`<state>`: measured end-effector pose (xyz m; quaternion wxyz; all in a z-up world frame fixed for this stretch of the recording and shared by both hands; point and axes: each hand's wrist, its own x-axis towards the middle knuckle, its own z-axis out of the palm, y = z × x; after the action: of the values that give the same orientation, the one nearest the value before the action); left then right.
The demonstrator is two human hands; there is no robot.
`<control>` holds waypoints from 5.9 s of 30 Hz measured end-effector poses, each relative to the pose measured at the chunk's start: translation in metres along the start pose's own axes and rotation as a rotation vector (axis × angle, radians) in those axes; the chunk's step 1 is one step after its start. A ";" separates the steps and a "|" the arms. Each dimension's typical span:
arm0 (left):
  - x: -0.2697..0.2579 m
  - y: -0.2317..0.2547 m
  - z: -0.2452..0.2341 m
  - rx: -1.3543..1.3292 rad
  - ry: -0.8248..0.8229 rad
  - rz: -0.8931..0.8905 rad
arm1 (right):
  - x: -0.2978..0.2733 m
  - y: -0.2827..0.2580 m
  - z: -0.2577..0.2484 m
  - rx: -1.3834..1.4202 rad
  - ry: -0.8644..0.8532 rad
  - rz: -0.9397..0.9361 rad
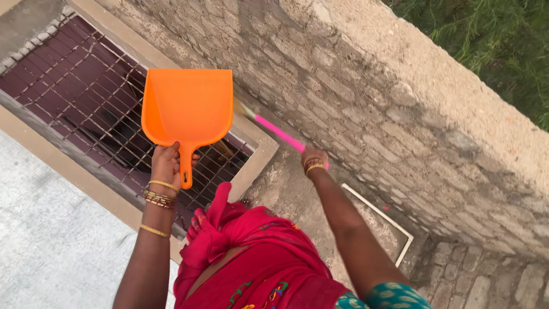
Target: The person sweeps dust from a concrete rooftop into an orange dustpan using a broom and then empties the dust over the edge of the roof into the vegetation below.
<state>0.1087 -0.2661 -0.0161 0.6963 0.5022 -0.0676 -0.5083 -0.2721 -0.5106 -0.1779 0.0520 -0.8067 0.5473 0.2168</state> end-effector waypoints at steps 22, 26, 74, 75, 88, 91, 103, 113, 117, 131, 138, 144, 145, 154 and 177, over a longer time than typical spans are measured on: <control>0.096 0.017 0.049 0.039 -0.268 -0.082 | -0.230 0.053 0.073 0.334 -0.440 0.696; 0.103 0.010 0.053 0.084 -0.269 -0.123 | -0.268 0.072 0.008 0.327 -0.286 0.570; 0.114 -0.006 0.111 0.187 -0.454 -0.182 | -0.313 0.005 0.126 0.795 -0.475 0.833; 0.112 -0.008 0.109 0.191 -0.423 -0.193 | -0.328 -0.012 0.131 0.785 -0.448 0.803; 0.103 -0.032 0.129 0.221 -0.529 -0.263 | -0.336 -0.025 0.154 0.601 -0.360 0.814; 0.098 -0.036 0.135 0.205 -0.568 -0.258 | -0.342 -0.028 0.161 0.606 -0.436 0.829; 0.076 -0.053 0.135 0.289 -0.548 -0.285 | -0.344 -0.056 0.163 0.682 -0.462 0.591; 0.046 -0.070 0.131 0.320 -0.518 -0.284 | -0.376 -0.049 0.207 1.012 -0.388 0.912; 0.029 -0.071 0.124 0.327 -0.495 -0.288 | -0.394 -0.070 0.204 1.073 -0.398 0.766; -0.027 -0.068 0.104 0.302 -0.523 -0.275 | -0.372 -0.039 0.195 1.022 -0.293 0.688; -0.032 -0.056 0.075 0.293 -0.454 -0.203 | -0.378 -0.072 0.190 0.999 -0.158 0.506; -0.033 -0.058 0.076 0.262 -0.474 -0.227 | -0.349 -0.037 0.188 0.697 -0.181 0.507; -0.034 -0.057 0.077 0.262 -0.473 -0.225 | -0.342 -0.032 0.187 0.654 -0.135 0.538; -0.033 -0.045 0.071 0.241 -0.437 -0.178 | -0.371 -0.042 0.119 1.434 -0.237 0.582; -0.011 -0.006 0.025 0.176 -0.194 -0.055 | -0.221 -0.112 0.076 2.097 -0.551 0.360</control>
<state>0.0843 -0.2732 -0.0043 0.6255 0.5114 -0.1650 -0.5657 -0.2612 -0.2520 -0.1736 0.7997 -0.1942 0.5392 -0.1787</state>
